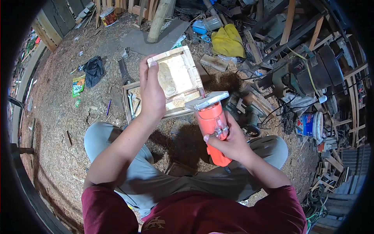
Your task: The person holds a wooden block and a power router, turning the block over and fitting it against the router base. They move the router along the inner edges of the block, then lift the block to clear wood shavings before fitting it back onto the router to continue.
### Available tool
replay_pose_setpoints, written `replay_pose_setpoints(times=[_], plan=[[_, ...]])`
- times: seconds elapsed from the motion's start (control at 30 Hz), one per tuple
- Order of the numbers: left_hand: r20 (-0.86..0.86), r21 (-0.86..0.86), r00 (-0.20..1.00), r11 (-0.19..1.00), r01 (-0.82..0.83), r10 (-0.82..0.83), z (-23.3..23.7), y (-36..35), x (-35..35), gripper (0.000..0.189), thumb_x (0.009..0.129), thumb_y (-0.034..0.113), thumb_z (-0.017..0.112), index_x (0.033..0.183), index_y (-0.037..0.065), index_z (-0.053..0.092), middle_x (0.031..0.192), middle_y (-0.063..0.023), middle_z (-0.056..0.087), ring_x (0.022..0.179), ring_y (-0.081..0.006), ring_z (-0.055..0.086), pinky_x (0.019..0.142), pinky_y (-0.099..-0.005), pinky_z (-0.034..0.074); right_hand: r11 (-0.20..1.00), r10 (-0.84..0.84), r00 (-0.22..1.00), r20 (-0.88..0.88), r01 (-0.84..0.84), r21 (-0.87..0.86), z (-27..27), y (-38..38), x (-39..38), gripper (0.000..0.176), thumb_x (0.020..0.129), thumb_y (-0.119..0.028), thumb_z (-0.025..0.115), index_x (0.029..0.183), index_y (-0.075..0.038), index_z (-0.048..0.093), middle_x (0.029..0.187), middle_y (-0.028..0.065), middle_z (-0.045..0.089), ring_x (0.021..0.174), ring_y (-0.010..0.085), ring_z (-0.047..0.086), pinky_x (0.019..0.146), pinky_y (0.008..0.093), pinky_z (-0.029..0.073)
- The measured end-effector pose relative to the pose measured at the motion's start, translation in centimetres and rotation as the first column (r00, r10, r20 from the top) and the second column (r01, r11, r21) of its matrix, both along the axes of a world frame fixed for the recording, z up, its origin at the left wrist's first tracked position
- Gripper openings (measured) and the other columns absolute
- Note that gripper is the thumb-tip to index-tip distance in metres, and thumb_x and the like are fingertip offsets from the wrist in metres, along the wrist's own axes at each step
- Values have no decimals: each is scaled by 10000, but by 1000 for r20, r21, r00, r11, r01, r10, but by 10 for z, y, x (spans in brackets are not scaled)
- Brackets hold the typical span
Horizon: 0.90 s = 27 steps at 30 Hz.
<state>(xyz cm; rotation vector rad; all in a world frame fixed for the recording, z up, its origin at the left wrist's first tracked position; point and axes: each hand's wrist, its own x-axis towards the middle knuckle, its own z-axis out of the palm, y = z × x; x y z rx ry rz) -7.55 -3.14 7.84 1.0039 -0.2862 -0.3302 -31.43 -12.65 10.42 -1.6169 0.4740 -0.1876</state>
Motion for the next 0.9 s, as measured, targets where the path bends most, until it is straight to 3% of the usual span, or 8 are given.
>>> replay_pose_setpoints(times=[0.57, 0.67, 0.9], plan=[[5, -25, 1000, 1000, 12, -12, 0, 1, 3, 316, 1108, 244, 440, 1363, 77, 525, 1268, -94, 582, 1181, -163, 568, 1058, -331, 438, 1000, 3, 1000, -9, -4, -31, 1, 0, -1, 591, 867, -131, 849, 1324, -34, 486, 1134, 45, 631, 997, 97, 632, 894, 307, 540], [19, -13, 1000, 1000, 7, -6, -4, 1, 5, 315, 1106, 237, 437, 1363, 78, 525, 1269, -94, 581, 1179, -162, 570, 1054, -328, 440, 1000, 18, 999, -27, -18, -10, 1, 0, -2, 666, 874, -86, 809, 1440, -47, 459, 1192, 39, 617, 1049, 102, 608, 926, 316, 514], [10, -18, 1000, 1000, 4, -3, -3, 0, 4, 313, 1105, 236, 438, 1362, 81, 527, 1270, -93, 581, 1181, -162, 566, 1057, -324, 434, 1000, 28, 999, -45, -28, 12, 0, 0, -3, 662, 877, -97, 815, 1433, -52, 459, 1186, 36, 613, 1043, 103, 610, 906, 319, 533]])
